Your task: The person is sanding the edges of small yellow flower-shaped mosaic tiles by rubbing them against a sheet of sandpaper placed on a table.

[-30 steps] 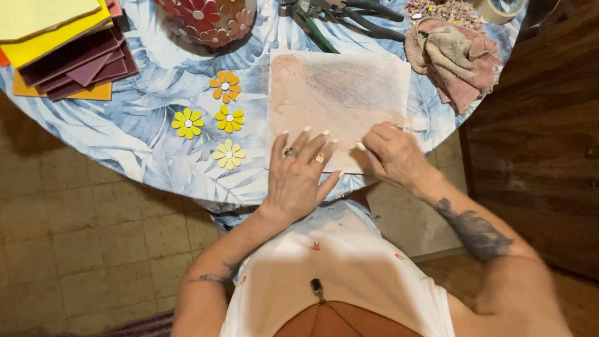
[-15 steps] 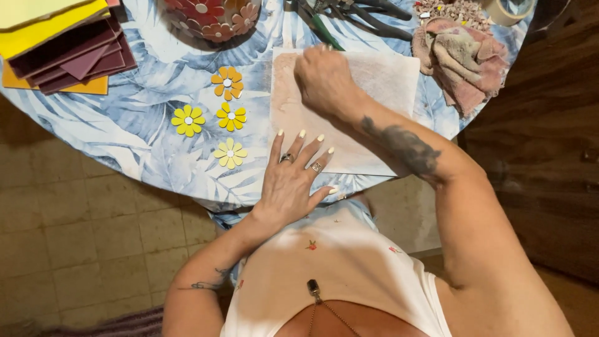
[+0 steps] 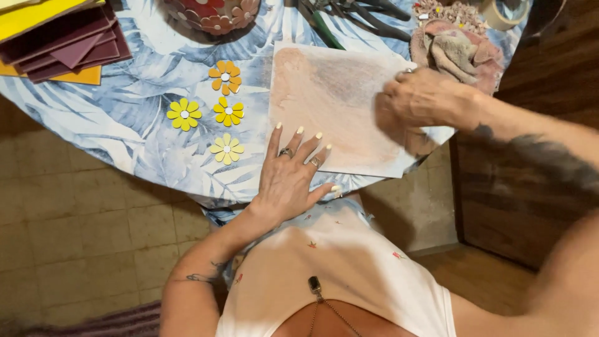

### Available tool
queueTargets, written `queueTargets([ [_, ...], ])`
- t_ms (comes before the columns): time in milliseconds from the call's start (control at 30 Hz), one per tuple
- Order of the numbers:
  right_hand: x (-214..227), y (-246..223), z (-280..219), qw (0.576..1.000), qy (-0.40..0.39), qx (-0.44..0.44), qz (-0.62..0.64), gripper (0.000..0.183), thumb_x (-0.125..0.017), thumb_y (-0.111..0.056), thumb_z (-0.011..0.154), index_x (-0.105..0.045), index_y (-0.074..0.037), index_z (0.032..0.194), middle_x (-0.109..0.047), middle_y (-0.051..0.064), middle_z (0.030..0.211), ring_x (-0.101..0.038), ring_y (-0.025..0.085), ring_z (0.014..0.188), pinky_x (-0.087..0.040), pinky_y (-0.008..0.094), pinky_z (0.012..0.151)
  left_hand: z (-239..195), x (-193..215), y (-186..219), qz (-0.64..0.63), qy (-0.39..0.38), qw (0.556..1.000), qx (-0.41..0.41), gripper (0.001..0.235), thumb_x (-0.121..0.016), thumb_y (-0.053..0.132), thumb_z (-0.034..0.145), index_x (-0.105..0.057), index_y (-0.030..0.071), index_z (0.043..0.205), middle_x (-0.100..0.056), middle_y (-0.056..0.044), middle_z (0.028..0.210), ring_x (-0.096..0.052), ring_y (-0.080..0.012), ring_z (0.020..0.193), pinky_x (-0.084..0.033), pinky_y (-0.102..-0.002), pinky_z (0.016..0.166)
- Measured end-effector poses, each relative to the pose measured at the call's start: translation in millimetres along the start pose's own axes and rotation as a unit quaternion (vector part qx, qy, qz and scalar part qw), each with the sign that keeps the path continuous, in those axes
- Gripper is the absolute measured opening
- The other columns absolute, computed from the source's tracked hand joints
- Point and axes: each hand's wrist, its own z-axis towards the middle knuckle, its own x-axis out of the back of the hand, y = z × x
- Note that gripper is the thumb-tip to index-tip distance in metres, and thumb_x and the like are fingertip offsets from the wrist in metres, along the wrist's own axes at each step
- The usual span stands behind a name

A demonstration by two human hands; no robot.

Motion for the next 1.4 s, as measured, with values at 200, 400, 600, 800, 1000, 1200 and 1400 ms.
queueTargets([
  [200,54.2,-54.9,58.7,0.828,0.143,-0.118,0.529,0.019,-0.036,-0.016,0.087,-0.047,-0.005,0.076,-0.047,0.010,0.070,-0.053,0.033,0.068,-0.043,0.040,0.059,20.4,9.7,5.7,-0.113,0.212,0.970,0.047,0.034,-0.056,0.019,0.076,-0.055,0.001,0.106,-0.059,-0.012,0.093,-0.059,-0.0285,0.093,-0.032,-0.046,0.092],
  [400,55.4,-72.3,62.8,0.771,0.208,-0.128,0.588,0.023,-0.036,-0.016,0.089,-0.054,-0.003,0.085,-0.050,0.007,0.074,-0.054,0.026,0.072,-0.044,0.037,0.065,33.7,-1.9,0.5,-0.164,0.247,0.954,0.034,0.012,-0.060,0.016,0.073,-0.061,0.004,0.076,-0.062,-0.004,0.092,-0.061,-0.0219,0.087,-0.042,-0.036,0.081],
  [600,58.6,-72.6,63.0,0.756,0.229,-0.120,0.601,0.026,-0.037,-0.018,0.090,-0.051,-0.003,0.074,-0.047,0.008,0.066,-0.050,0.026,0.060,-0.043,0.037,0.058,35.9,-8.2,2.6,-0.175,0.265,0.948,0.032,0.010,-0.062,0.011,0.071,-0.064,0.007,0.080,-0.064,-0.004,0.084,-0.062,-0.0233,0.088,-0.043,-0.035,0.078],
  [800,62.0,-76.7,63.9,0.748,0.250,-0.146,0.597,0.027,-0.041,-0.018,0.089,-0.049,-0.004,0.068,-0.044,0.008,0.061,-0.047,0.024,0.054,-0.041,0.034,0.054,37.2,-3.2,6.1,-0.156,0.272,0.949,0.031,0.012,-0.063,0.015,0.073,-0.064,0.007,0.081,-0.065,-0.005,0.081,-0.062,-0.0232,0.088,-0.042,-0.035,0.078],
  [1000,50.2,-85.0,33.9,0.901,0.190,-0.206,0.332,0.017,-0.048,-0.016,0.082,-0.048,-0.004,0.070,-0.044,0.011,0.061,-0.050,0.031,0.060,-0.042,0.038,0.053,22.6,8.3,7.6,-0.045,0.188,0.981,0.013,0.021,-0.059,0.026,0.077,-0.064,0.006,0.081,-0.061,-0.007,0.090,-0.057,-0.0263,0.093,-0.029,-0.044,0.090],
  [1200,-1.4,-104.8,30.3,0.934,0.226,-0.217,0.173,0.014,-0.047,-0.017,0.078,-0.048,-0.013,0.065,-0.042,0.003,0.060,-0.049,0.022,0.059,-0.041,0.033,0.052,0.3,7.0,-2.6,-0.019,0.058,0.998,0.014,0.030,-0.058,0.027,0.075,-0.062,0.010,0.099,-0.057,-0.009,0.109,-0.047,-0.0299,0.110,-0.013,-0.053,0.098],
  [1400,34.7,-55.2,147.5,0.924,0.287,-0.189,0.168,0.020,-0.033,0.002,0.075,-0.033,-0.013,0.062,-0.030,0.001,0.056,-0.023,0.014,0.050,-0.022,0.029,0.047,-5.7,-5.1,-14.5,0.046,0.042,0.998,-0.021,0.043,-0.056,0.036,0.074,-0.055,0.016,0.112,-0.049,-0.002,0.119,-0.042,-0.0263,0.114,-0.014,-0.050,0.101],
])
